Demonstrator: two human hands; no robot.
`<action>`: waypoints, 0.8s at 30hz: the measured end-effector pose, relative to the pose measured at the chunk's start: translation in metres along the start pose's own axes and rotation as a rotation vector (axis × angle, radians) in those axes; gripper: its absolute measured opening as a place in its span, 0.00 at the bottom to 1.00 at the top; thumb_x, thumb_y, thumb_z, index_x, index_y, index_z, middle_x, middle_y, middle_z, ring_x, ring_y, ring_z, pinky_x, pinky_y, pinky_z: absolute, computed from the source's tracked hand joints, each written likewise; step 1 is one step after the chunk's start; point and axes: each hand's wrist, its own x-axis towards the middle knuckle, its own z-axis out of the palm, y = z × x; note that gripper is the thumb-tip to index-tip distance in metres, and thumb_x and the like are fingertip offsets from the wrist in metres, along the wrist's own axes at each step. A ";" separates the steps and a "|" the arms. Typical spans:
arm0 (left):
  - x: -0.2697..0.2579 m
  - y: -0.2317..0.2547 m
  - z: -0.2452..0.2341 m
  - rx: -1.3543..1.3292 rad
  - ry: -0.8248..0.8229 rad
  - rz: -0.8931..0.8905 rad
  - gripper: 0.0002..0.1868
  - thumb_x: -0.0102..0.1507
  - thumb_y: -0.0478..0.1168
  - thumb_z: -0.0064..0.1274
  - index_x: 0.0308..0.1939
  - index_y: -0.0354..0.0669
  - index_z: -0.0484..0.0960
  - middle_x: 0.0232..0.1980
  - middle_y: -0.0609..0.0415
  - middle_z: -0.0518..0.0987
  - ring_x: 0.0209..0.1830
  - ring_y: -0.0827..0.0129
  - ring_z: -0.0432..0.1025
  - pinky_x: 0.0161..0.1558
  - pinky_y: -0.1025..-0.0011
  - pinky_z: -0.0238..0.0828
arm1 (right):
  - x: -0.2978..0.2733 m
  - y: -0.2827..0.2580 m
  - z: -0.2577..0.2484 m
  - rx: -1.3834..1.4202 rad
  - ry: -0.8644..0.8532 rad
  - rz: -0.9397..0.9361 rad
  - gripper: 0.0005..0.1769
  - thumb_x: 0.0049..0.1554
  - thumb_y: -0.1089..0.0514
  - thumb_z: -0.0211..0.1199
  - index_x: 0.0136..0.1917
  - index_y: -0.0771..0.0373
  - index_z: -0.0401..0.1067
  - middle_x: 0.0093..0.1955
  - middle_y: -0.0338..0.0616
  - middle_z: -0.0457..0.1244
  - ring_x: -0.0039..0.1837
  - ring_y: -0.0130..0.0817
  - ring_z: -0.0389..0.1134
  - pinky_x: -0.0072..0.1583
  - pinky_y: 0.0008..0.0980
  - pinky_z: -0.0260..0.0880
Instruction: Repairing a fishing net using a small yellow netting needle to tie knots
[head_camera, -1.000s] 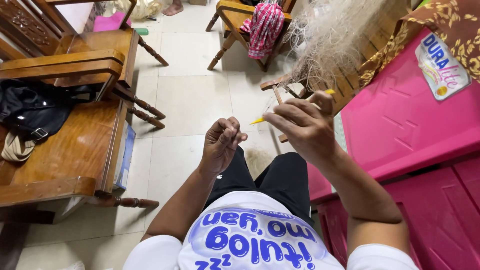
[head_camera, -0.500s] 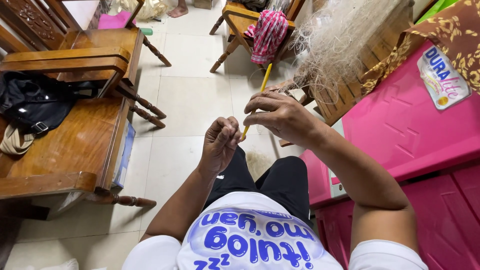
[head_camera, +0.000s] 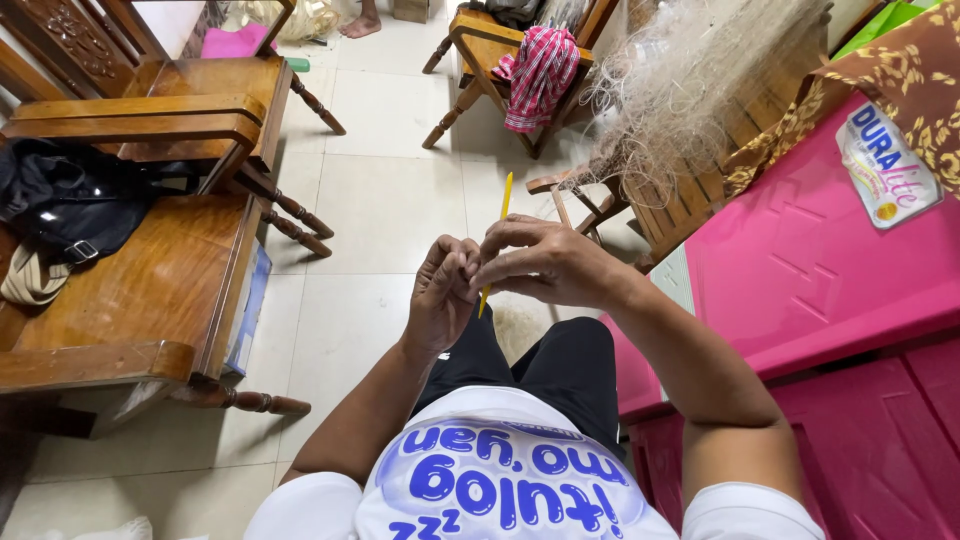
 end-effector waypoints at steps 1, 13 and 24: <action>0.001 -0.001 0.001 0.000 -0.003 0.003 0.06 0.74 0.37 0.39 0.44 0.40 0.63 0.41 0.50 0.64 0.36 0.72 0.69 0.43 0.76 0.67 | -0.005 0.007 0.003 -0.003 -0.002 -0.003 0.09 0.56 0.70 0.68 0.48 0.59 0.79 0.45 0.44 0.66 0.56 0.44 0.71 0.59 0.44 0.73; 0.001 -0.019 -0.019 0.121 0.165 0.034 0.06 0.74 0.36 0.41 0.51 0.37 0.67 0.40 0.48 0.75 0.35 0.72 0.77 0.41 0.70 0.70 | -0.024 0.040 0.029 -0.084 0.274 -0.032 0.04 0.60 0.65 0.67 0.46 0.61 0.82 0.48 0.44 0.73 0.54 0.43 0.73 0.58 0.40 0.74; 0.001 -0.023 -0.007 0.213 0.212 0.026 0.23 0.64 0.28 0.58 0.63 0.23 0.76 0.46 0.41 0.82 0.39 0.69 0.77 0.46 0.71 0.76 | -0.035 0.046 0.031 -0.069 0.301 -0.041 0.04 0.60 0.65 0.67 0.46 0.61 0.82 0.48 0.45 0.73 0.53 0.45 0.73 0.57 0.41 0.75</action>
